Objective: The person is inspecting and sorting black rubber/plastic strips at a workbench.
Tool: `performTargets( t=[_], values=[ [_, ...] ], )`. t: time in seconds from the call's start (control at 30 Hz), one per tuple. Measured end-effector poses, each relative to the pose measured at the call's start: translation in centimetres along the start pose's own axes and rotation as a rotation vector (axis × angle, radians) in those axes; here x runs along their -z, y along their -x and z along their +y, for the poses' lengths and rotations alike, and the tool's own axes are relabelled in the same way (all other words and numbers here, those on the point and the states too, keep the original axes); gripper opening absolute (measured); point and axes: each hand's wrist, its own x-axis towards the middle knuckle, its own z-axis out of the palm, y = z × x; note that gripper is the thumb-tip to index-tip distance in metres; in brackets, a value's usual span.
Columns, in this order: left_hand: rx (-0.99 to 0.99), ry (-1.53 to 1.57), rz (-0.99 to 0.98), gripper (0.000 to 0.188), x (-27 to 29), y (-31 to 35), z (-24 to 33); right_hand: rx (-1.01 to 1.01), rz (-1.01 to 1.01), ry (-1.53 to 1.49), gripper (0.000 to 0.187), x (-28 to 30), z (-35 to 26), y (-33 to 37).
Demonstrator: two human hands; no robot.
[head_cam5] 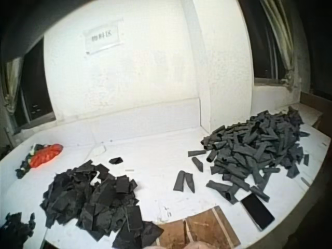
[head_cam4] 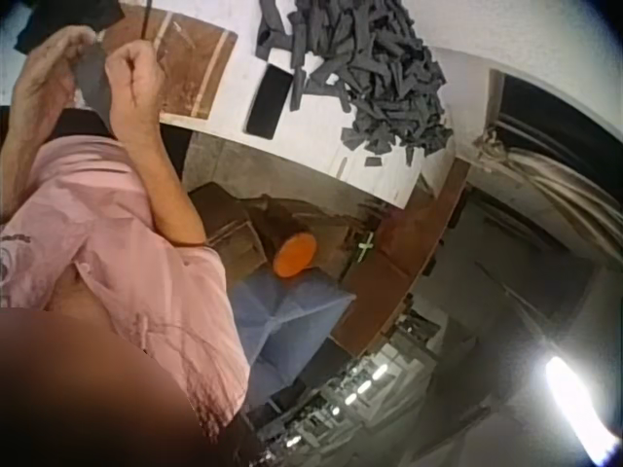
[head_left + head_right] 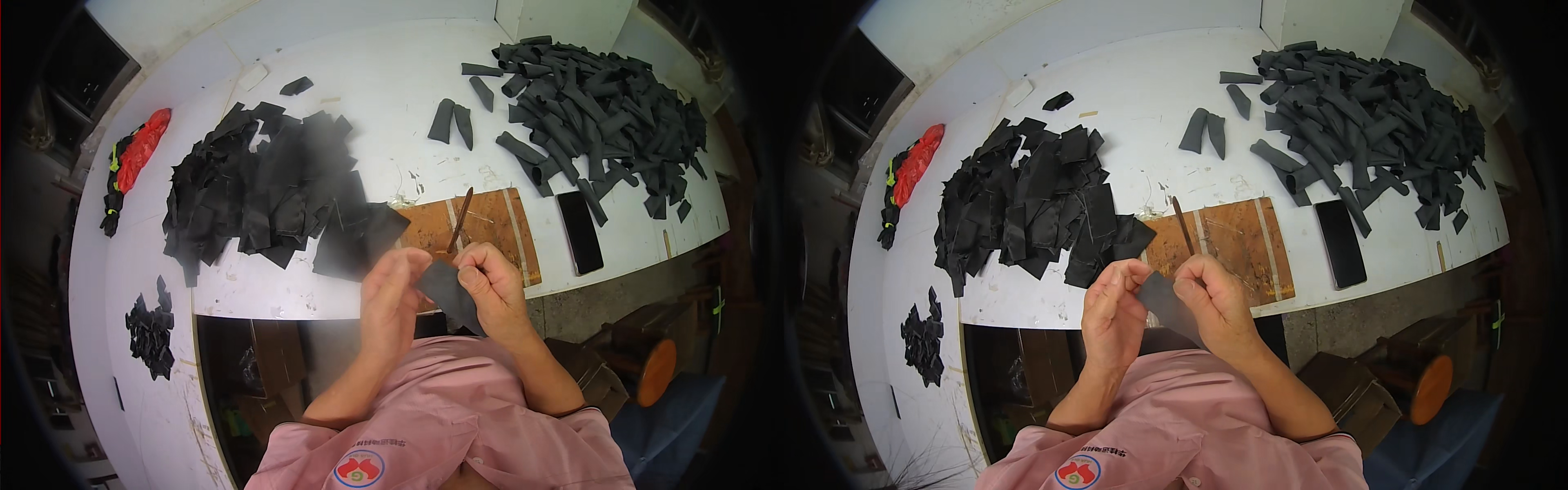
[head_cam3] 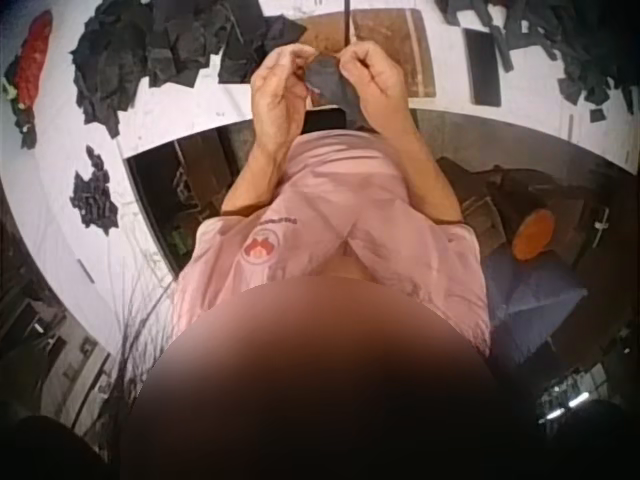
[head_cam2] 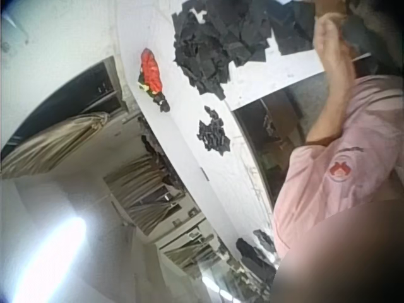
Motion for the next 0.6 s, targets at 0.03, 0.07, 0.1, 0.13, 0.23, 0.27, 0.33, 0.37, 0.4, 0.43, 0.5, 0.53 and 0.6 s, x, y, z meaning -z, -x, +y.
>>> performTargets(
  t=[0.03,0.07,0.1,0.13,0.23,0.27,0.33,0.37,0.4,0.43,0.5,0.53,0.6],
  values=[
    [0.021,-0.032,-0.012,0.015,0.0,0.0,0.1,-0.010,-0.015,0.013,0.007,0.1,0.0,0.0],
    [0.021,-0.032,-0.009,0.015,0.3,-0.1,0.2,-0.012,-0.017,0.012,0.007,0.1,0.0,0.1],
    [0.036,-0.132,-0.058,0.015,0.8,-0.2,0.1,0.016,-0.028,0.043,0.007,0.1,0.0,0.0],
    [0.051,-0.230,-0.107,0.015,1.1,-0.3,0.1,0.044,-0.039,0.074,0.007,0.1,0.0,0.0],
    [0.029,-0.326,-0.142,0.012,1.0,-0.5,0.1,0.073,-0.080,0.113,0.007,0.1,-0.3,0.0],
    [0.031,-0.327,-0.141,0.012,1.1,-0.6,0.0,0.071,-0.080,0.112,0.007,0.0,-0.3,0.0],
    [0.009,-0.261,-0.163,0.010,1.2,-0.6,-0.2,0.086,-0.093,0.171,0.008,-0.1,-0.3,0.1],
    [0.011,-0.261,-0.163,0.010,1.1,-0.5,-0.2,0.084,-0.092,0.171,0.008,-0.1,-0.3,0.1],
    [-0.012,-0.296,-0.140,0.011,0.9,-0.4,-0.1,0.056,-0.087,0.174,0.008,-0.1,-0.2,0.1],
    [-0.036,-0.331,-0.118,0.013,0.7,-0.2,0.0,0.029,-0.082,0.178,0.008,-0.1,-0.1,0.2],
    [-0.019,-0.297,-0.139,0.016,0.6,-0.2,-0.3,0.000,-0.070,0.152,0.008,0.0,0.2,0.4],
    [-0.004,-0.264,-0.156,0.018,0.7,-0.2,-0.4,-0.028,-0.062,0.124,0.008,-0.1,0.4,0.5],
    [0.002,-0.232,-0.126,0.020,0.8,0.1,-0.9,-0.030,-0.046,0.108,0.007,-0.3,0.3,0.6]
  ],
)
